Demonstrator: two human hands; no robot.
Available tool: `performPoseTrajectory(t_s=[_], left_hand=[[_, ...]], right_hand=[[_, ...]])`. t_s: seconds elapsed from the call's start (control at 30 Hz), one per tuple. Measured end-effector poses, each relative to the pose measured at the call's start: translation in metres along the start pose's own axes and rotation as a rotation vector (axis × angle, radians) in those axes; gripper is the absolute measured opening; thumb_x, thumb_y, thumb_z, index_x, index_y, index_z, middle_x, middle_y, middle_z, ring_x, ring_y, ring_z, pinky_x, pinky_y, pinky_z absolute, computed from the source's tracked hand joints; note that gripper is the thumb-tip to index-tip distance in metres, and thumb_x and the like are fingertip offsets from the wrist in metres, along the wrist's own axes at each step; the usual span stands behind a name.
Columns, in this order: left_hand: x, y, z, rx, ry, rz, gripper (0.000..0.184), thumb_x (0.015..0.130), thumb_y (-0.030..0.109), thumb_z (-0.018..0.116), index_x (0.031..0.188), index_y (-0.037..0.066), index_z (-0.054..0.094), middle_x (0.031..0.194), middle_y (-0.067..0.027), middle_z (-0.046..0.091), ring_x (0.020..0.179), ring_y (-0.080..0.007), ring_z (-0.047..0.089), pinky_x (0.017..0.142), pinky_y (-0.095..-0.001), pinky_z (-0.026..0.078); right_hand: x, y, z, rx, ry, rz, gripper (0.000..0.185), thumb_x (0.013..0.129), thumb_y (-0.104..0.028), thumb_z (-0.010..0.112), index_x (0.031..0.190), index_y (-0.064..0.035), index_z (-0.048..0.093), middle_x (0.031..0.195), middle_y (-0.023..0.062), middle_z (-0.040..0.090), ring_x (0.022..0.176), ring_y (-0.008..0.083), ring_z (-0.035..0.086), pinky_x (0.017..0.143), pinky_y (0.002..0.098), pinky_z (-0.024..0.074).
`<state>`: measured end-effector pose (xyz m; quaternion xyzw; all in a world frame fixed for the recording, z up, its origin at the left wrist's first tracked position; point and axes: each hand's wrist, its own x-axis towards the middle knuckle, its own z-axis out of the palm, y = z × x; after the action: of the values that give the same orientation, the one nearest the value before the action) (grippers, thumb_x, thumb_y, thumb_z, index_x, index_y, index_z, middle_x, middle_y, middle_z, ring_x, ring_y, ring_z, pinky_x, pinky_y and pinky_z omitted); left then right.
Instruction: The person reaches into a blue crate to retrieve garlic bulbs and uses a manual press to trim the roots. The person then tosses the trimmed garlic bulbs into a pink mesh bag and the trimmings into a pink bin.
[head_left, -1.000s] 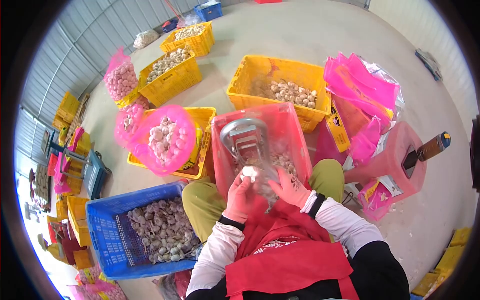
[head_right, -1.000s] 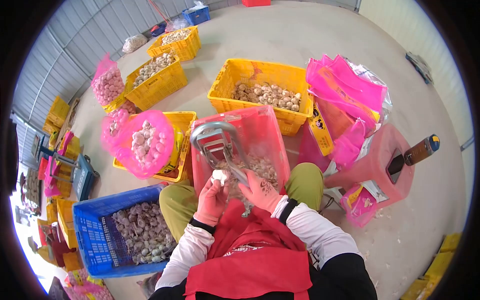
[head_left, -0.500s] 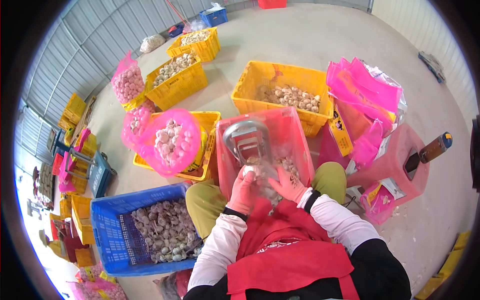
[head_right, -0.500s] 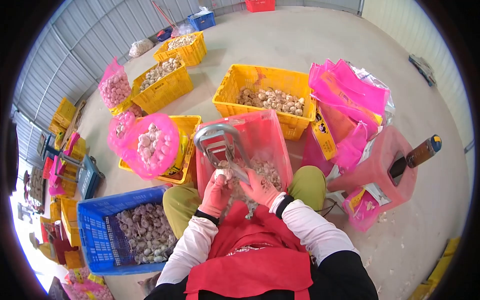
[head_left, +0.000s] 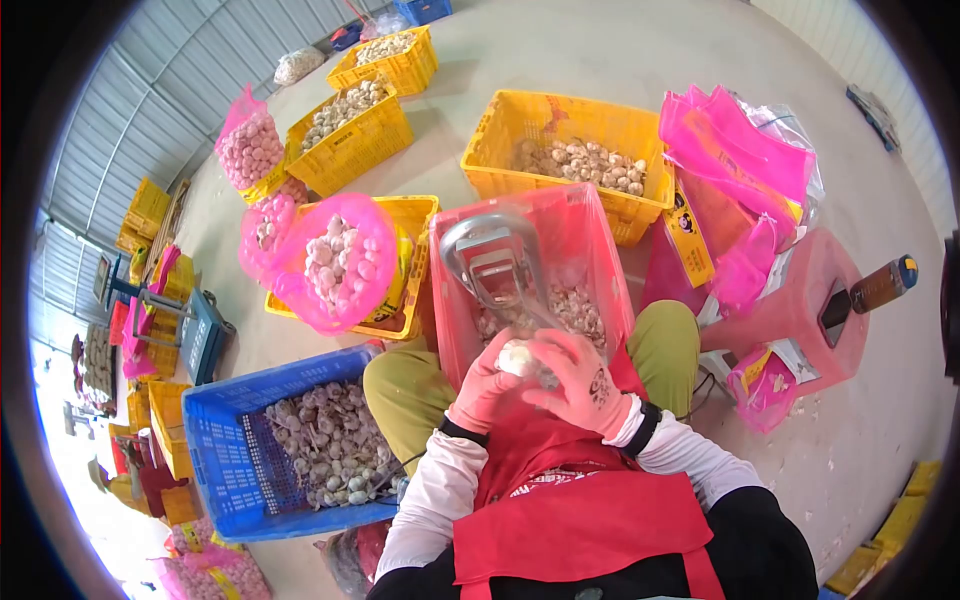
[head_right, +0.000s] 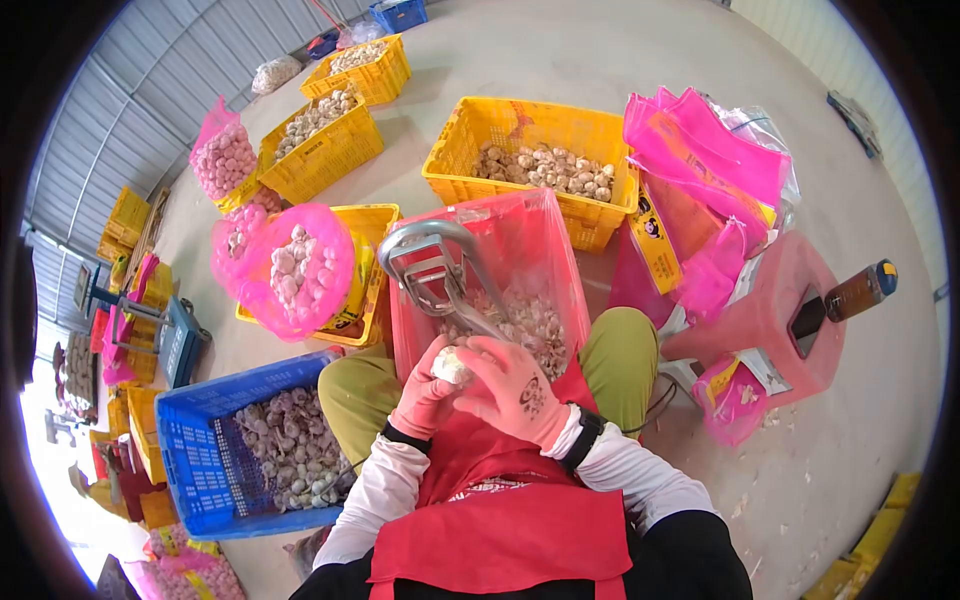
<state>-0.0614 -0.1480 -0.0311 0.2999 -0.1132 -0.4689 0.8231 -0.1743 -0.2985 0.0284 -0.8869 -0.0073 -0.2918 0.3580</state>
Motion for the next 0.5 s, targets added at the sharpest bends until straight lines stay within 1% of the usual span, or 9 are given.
performPoseTrajectory(t_s=[0.03, 0.07, 0.1, 0.17, 0.27, 0.33, 0.4, 0.47, 0.5], left_hand=[[-0.001, 0.001, 0.0, 0.029, 0.0, -0.06, 0.08, 0.07, 0.005, 0.079, 0.14, 0.006, 0.039, 0.13, -0.0096, 0.054, 0.114, -0.0226, 0.056, 0.093, -0.0345, 0.049], [-0.001, 0.0, -0.002, 0.03, -0.002, -0.065, 0.08, 0.07, 0.005, 0.079, 0.14, 0.006, 0.039, 0.13, -0.0096, 0.054, 0.114, -0.0226, 0.056, 0.093, -0.0345, 0.049], [-0.002, -0.002, -0.002, 0.036, -0.004, -0.059, 0.078, 0.072, 0.004, 0.078, 0.14, 0.004, 0.039, 0.129, -0.0095, 0.054, 0.113, -0.0218, 0.056, 0.092, -0.034, 0.05], [-0.006, -0.002, -0.005, 0.043, -0.001, -0.052, 0.076, 0.073, 0.003, 0.076, 0.139, 0.003, 0.04, 0.128, -0.0094, 0.055, 0.112, -0.0209, 0.057, 0.092, -0.0334, 0.05], [-0.013, 0.007, 0.015, 0.153, 0.027, -0.044, 0.07, 0.076, 0.001, 0.074, 0.137, 0.0, 0.042, 0.122, -0.008, 0.058, 0.106, -0.0182, 0.059, 0.088, -0.0304, 0.051], [-0.016, 0.012, 0.032, 0.244, 0.112, -0.057, 0.062, 0.079, 0.0, 0.071, 0.135, 0.0, 0.045, 0.114, -0.0056, 0.062, 0.098, -0.0156, 0.061, 0.082, -0.0271, 0.051], [-0.018, 0.016, 0.043, 0.265, 0.136, -0.07, 0.059, 0.08, 0.001, 0.07, 0.135, 0.0, 0.046, 0.111, -0.005, 0.062, 0.094, -0.0146, 0.061, 0.079, -0.026, 0.05], [-0.019, 0.016, 0.045, 0.286, 0.152, -0.085, 0.056, 0.082, 0.002, 0.069, 0.134, 0.0, 0.047, 0.108, -0.0045, 0.063, 0.09, -0.0136, 0.061, 0.075, -0.0248, 0.049], [-0.02, 0.016, 0.045, 0.302, 0.183, -0.09, 0.053, 0.083, 0.003, 0.068, 0.132, 0.0, 0.048, 0.107, -0.0042, 0.063, 0.087, -0.0126, 0.06, 0.074, -0.0237, 0.049]], right_hand=[[0.002, -0.003, 0.002, 0.112, -0.05, -0.01, 0.053, 0.077, -0.027, 0.072, 0.123, -0.0079, 0.053, 0.118, 0.015, 0.053, 0.107, 0.0344, 0.053, 0.091, 0.0429, 0.0436], [0.002, 0.002, 0.007, 0.157, -0.076, -0.016, 0.047, 0.077, -0.024, 0.072, 0.119, -0.0088, 0.056, 0.117, 0.0128, 0.054, 0.104, 0.0332, 0.055, 0.087, 0.0411, 0.0463], [0.001, 0.007, 0.01, 0.156, -0.074, -0.013, 0.047, 0.077, -0.024, 0.072, 0.119, -0.0088, 0.056, 0.117, 0.0128, 0.054, 0.104, 0.0332, 0.055, 0.087, 0.0411, 0.0463], [-0.002, 0.015, 0.016, 0.233, -0.077, -0.027, 0.042, 0.077, -0.018, 0.072, 0.115, -0.0076, 0.058, 0.112, 0.0118, 0.057, 0.099, 0.0325, 0.058, 0.083, 0.0383, 0.0493], [-0.006, 0.017, 0.018, 0.302, -0.037, -0.018, 0.038, 0.077, -0.014, 0.072, 0.112, -0.0051, 0.061, 0.108, 0.012, 0.06, 0.095, 0.0321, 0.061, 0.081, 0.0369, 0.0505], [-0.004, 0.019, 0.019, 0.329, -0.03, 0.005, 0.036, 0.079, -0.014, 0.071, 0.112, -0.004, 0.061, 0.109, 0.013, 0.061, 0.095, 0.0322, 0.061, 0.081, 0.0372, 0.0507], [-0.004, 0.021, 0.023, 0.356, -0.023, 0.03, 0.034, 0.08, -0.013, 0.07, 0.111, -0.0029, 0.062, 0.11, 0.014, 0.061, 0.095, 0.0322, 0.061, 0.082, 0.0375, 0.0509], [-0.007, 0.027, 0.029, 0.394, -0.033, 0.056, 0.029, 0.084, -0.008, 0.066, 0.112, -0.0012, 0.062, 0.113, 0.014, 0.062, 0.096, 0.0276, 0.062, 0.081, 0.0349, 0.0514], [-0.008, 0.028, 0.03, 0.393, -0.033, 0.056, 0.029, 0.084, -0.008, 0.066, 0.112, -0.0012, 0.062, 0.113, 0.014, 0.062, 0.096, 0.0276, 0.062, 0.081, 0.0349, 0.0514]])
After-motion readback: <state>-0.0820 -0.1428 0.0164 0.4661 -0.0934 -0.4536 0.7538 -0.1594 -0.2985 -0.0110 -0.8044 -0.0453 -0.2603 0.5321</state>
